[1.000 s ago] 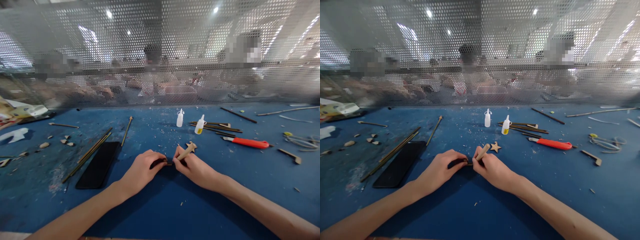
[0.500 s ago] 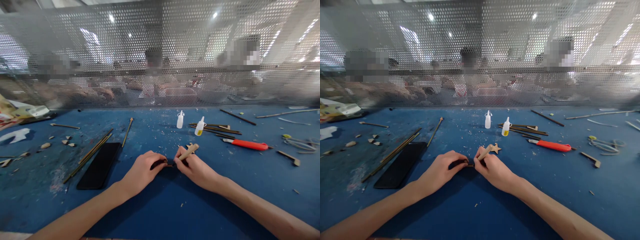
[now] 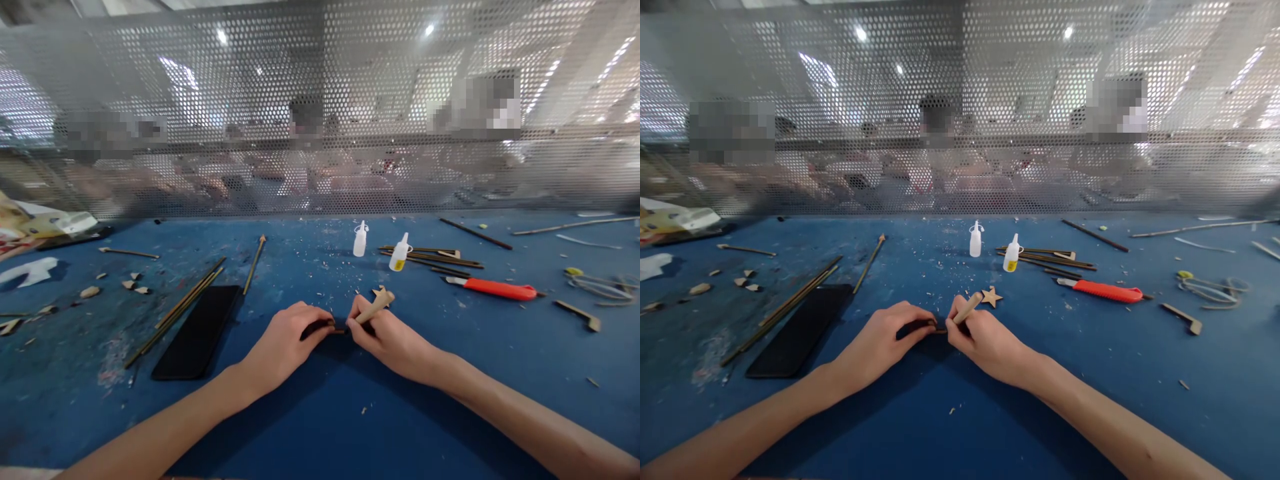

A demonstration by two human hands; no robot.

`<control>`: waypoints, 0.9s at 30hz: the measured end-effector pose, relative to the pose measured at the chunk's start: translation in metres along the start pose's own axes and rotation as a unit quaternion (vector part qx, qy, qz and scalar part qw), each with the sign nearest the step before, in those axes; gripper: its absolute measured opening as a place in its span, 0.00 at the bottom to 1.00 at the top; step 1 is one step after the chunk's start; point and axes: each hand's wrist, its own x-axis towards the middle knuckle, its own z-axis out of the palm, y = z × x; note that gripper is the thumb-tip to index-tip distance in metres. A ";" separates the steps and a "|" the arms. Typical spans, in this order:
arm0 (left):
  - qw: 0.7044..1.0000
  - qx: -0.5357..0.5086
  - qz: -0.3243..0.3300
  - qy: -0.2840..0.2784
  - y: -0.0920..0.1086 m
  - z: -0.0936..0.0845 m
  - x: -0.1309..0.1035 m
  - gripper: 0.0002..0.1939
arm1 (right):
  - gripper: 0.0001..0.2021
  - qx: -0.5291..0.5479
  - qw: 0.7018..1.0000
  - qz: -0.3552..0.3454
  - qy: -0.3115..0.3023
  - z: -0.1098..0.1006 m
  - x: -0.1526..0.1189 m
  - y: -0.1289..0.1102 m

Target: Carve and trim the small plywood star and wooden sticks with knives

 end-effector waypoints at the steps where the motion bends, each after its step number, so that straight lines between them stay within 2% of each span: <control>1: 1.000 0.001 0.001 0.000 0.000 0.000 0.000 0.08 | 0.10 0.001 1.000 -0.003 -0.005 0.000 0.000 0.000; 23: 1.000 -0.001 0.000 -0.004 0.002 -0.002 -0.001 0.08 | 0.10 0.005 1.000 -0.010 0.019 0.002 0.000 0.005; 27: 1.000 0.000 0.004 -0.004 0.002 -0.001 -0.001 0.08 | 0.11 0.018 1.000 -0.009 -0.006 0.001 0.000 0.004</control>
